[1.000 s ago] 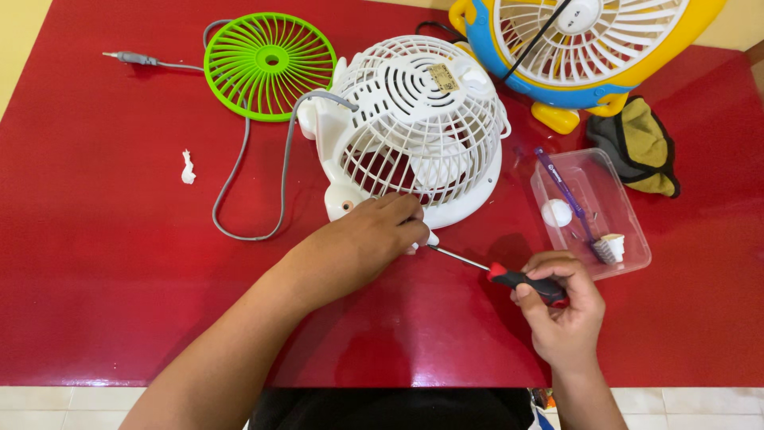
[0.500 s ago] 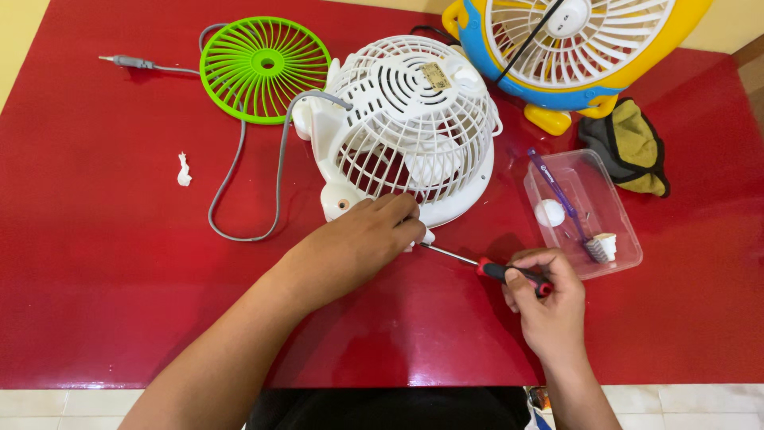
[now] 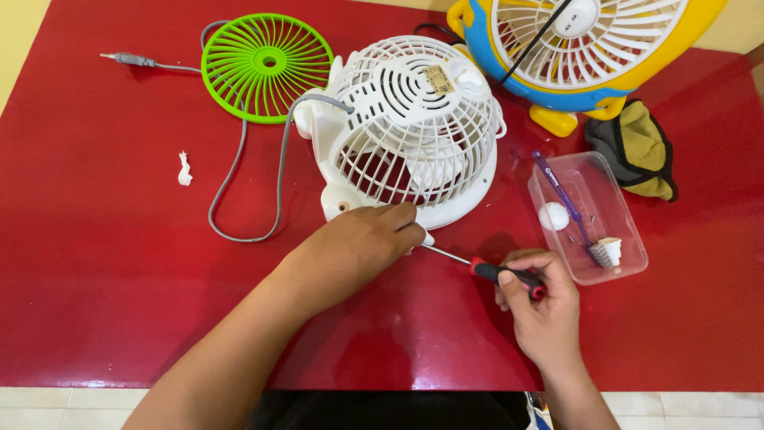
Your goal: The person uses a screwdriver to remove screws from the back grille and base of a white duck-shaped electric fan. They place the removed screws into a small plastic container and continue unscrewing additional fasteners from the fan's rear housing.
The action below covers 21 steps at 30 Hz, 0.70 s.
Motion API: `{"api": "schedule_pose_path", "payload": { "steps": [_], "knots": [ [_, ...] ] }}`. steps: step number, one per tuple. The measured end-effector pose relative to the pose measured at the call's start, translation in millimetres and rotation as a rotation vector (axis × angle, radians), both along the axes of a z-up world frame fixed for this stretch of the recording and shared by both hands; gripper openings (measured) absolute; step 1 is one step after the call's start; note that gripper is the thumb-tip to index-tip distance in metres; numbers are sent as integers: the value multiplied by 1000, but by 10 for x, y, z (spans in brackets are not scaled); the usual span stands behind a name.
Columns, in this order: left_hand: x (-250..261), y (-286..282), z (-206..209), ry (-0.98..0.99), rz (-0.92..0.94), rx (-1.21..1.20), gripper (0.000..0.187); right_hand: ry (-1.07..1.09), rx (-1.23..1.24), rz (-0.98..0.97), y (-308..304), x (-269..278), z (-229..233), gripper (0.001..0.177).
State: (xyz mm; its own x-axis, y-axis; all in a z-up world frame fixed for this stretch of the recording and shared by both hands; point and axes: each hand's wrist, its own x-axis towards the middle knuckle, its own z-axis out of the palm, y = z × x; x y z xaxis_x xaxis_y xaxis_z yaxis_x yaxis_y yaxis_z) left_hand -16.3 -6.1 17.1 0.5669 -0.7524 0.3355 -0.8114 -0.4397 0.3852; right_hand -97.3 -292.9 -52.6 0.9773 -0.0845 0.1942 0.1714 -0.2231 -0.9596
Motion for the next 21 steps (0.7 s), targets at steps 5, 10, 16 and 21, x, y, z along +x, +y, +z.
{"api": "schedule_pose_path", "payload": {
  "steps": [5,10,16,21],
  "knots": [
    [-19,-13,28,-3,28,66,17,63,-23,-59,62,3,57,16],
    [-72,-1,113,-5,68,178,14,68,-431,141,158,42,297,32],
    [-216,94,169,31,157,137,15,9,-519,338,311,75,477,29],
    [-528,143,45,31,397,-163,27,98,-502,363,428,48,434,28]
  ]
}}
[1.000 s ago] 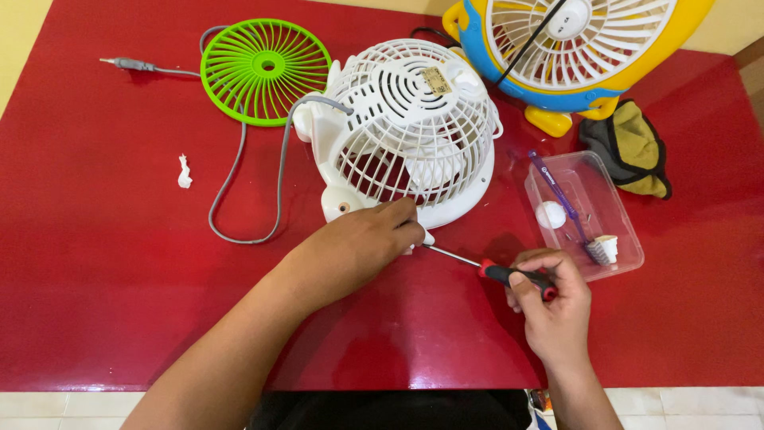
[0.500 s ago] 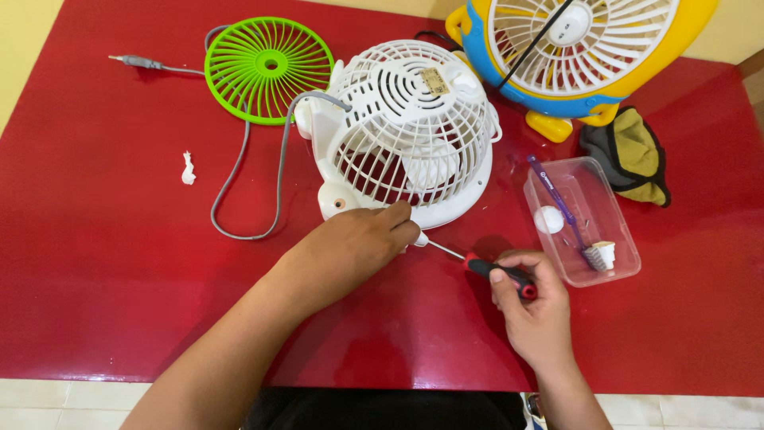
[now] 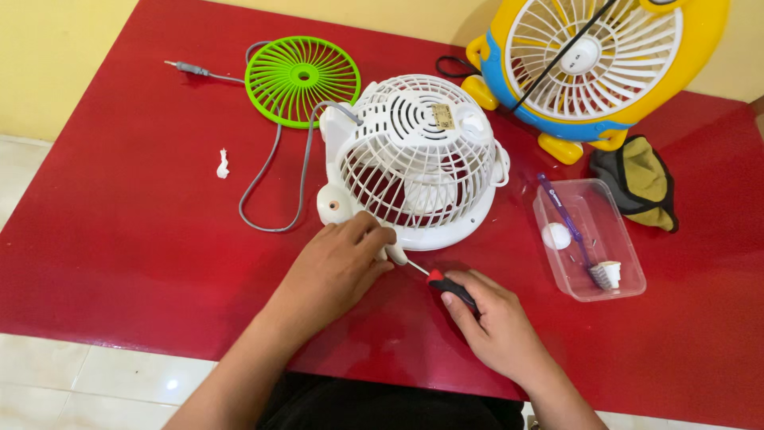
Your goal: The person uses a screwdriver to remove screws from the back grille and base of a white duck-shaped electric fan. They place the removed screws into a small plastic container and continue unscrewing additional fasteners from the fan's rear housing.
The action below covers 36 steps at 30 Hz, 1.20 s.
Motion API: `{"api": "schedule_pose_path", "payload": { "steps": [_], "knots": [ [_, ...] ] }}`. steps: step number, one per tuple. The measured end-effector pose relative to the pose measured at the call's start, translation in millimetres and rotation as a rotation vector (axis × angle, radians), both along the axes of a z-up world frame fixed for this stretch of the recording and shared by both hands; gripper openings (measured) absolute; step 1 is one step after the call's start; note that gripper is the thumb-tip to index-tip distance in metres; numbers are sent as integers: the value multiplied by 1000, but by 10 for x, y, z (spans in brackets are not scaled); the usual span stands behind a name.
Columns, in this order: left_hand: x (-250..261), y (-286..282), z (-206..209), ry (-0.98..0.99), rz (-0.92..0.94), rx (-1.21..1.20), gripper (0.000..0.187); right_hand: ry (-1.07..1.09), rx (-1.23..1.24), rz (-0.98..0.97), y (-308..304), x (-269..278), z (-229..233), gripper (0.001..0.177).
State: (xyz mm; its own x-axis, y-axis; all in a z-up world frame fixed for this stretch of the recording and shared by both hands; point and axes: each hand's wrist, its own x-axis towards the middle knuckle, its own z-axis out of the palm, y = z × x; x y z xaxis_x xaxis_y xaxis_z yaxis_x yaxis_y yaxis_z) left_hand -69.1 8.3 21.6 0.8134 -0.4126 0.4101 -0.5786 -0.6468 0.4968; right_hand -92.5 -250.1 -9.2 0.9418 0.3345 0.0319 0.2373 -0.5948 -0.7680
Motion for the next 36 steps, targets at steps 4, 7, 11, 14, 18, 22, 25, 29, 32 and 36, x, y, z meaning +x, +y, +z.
{"api": "schedule_pose_path", "payload": {
  "steps": [4,7,11,14,18,22,25,29,32,36],
  "knots": [
    [-270,-90,-155,134,294,-248,28,-97,23,15,35,-29,-19,27],
    [-347,-163,-269,243,434,-429,22,-147,59,31,70,-53,-16,27],
    [-439,-261,-358,74,373,-421,16,-175,57,25,90,-62,7,26],
    [-505,-274,-400,-141,293,-260,17,-166,53,6,92,-52,16,26],
    [-528,-246,-425,-228,206,-114,29,-130,26,-23,75,-48,25,26],
    [-572,-219,-429,-296,112,8,41,-135,52,-9,72,-32,35,27],
    [-578,-224,-463,-255,119,56,48,-144,57,-2,67,-28,35,27],
    [-602,-232,-522,-243,102,47,50,-79,59,-33,61,-35,40,28],
    [-601,-250,-555,-240,127,44,44,-79,79,-30,58,-41,36,27],
    [-601,-278,-559,-171,152,108,41,-41,21,-74,52,-35,7,27]
  ]
}}
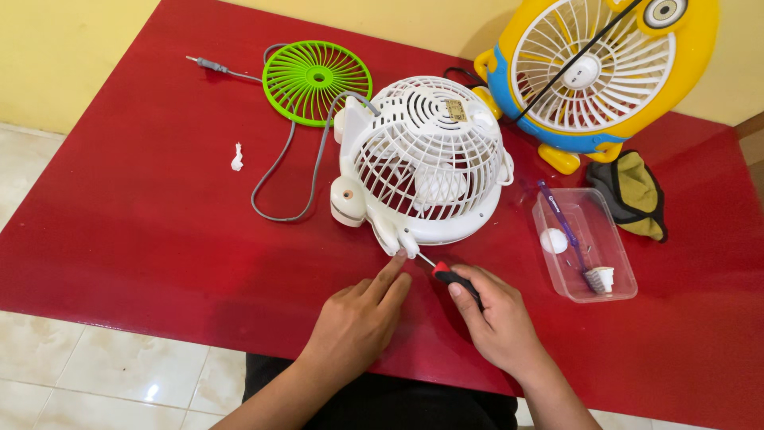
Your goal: The person uses a screwdriver to remove screws from the back grille and base of a white duck-shaped electric fan. They place the removed screws into a small plastic container and continue unscrewing additional fasteners from the fan's rear housing.
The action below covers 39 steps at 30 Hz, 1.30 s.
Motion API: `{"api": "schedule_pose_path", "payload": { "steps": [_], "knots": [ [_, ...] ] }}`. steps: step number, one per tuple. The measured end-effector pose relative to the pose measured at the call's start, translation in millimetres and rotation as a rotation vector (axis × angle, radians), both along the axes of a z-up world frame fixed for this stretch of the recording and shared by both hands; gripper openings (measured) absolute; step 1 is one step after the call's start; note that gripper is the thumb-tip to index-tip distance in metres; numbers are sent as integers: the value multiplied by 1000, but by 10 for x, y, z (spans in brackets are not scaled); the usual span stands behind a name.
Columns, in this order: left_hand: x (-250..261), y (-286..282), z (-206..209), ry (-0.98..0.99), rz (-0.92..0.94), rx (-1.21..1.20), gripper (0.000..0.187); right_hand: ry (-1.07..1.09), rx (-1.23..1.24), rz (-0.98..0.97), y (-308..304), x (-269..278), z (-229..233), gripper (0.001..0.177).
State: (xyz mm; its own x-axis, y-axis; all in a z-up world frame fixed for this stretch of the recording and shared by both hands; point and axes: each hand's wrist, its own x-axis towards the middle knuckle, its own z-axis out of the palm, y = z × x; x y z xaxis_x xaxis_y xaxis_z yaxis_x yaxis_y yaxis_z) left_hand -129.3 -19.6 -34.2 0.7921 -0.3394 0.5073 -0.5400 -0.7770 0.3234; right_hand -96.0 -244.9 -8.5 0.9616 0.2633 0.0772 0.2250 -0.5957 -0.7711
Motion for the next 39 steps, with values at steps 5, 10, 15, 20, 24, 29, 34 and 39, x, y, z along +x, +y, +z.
{"api": "schedule_pose_path", "payload": {
  "steps": [5,10,15,20,24,29,34,39],
  "knots": [
    [29,-23,32,14,30,8,45,-119,16,116,-20,-9,-15,26],
    [49,-28,80,4,38,27,50,-119,3,66,-27,-1,-26,27],
    [50,-40,94,56,44,33,55,-153,-25,55,-91,13,-36,27],
    [63,-46,114,90,40,33,55,-11,-75,20,-274,43,81,32],
    [57,-40,90,114,31,46,56,-94,-176,-49,-218,133,104,47],
    [74,-41,67,74,28,79,57,-209,-142,-6,129,353,118,41],
    [83,-35,30,43,34,80,55,-267,-221,7,430,395,195,39],
    [74,-15,-38,46,32,74,53,-187,-336,-38,530,379,232,36]
  ]
}}
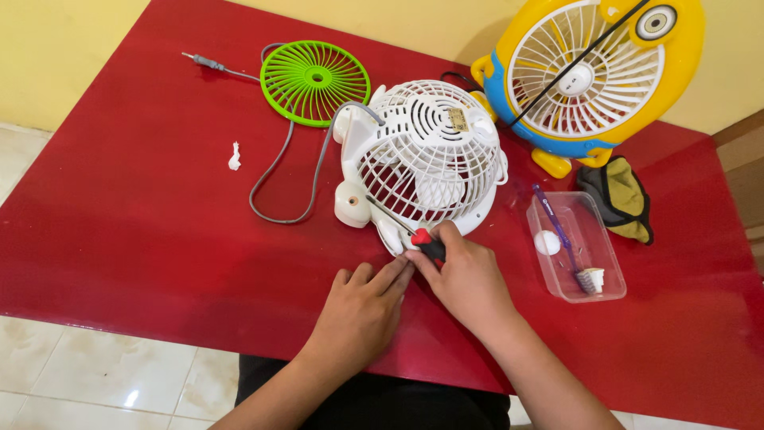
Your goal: The person uses a screwdriver to remove screws from the back grille and base of a white duck-shaped electric fan. They place the removed screws into a small plastic container and continue unscrewing additional fasteners from the fan's rear housing.
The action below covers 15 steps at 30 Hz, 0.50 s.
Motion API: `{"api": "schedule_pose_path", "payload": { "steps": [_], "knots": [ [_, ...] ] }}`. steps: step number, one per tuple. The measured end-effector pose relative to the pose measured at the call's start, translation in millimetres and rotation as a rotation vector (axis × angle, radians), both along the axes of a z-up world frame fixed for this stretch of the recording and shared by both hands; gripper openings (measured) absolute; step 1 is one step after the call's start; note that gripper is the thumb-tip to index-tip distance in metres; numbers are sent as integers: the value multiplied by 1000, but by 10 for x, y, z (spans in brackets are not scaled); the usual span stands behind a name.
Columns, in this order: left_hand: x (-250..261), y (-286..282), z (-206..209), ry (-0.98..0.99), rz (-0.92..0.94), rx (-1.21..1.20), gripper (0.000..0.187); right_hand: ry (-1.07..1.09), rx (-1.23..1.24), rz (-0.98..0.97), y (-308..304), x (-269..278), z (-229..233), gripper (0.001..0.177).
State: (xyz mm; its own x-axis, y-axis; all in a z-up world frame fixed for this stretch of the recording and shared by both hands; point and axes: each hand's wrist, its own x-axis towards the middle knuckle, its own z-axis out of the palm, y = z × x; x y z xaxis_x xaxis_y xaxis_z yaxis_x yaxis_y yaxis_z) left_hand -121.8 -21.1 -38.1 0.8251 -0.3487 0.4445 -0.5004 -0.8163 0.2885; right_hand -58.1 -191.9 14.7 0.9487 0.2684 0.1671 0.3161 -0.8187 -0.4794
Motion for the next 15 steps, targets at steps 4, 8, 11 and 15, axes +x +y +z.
{"api": "schedule_pose_path", "payload": {
  "steps": [4,8,11,15],
  "knots": [
    [-3,14,-29,-9,-7,-15,44,-95,-1,98,31,-11,-49,30],
    [0,8,0,24,2,-34,43,-221,48,147,9,-33,-98,29],
    [-11,-4,40,60,2,-61,47,-302,98,170,-36,-25,-145,29],
    [-32,26,113,132,-29,-202,54,-331,147,176,-39,-14,-232,29]
  ]
}}
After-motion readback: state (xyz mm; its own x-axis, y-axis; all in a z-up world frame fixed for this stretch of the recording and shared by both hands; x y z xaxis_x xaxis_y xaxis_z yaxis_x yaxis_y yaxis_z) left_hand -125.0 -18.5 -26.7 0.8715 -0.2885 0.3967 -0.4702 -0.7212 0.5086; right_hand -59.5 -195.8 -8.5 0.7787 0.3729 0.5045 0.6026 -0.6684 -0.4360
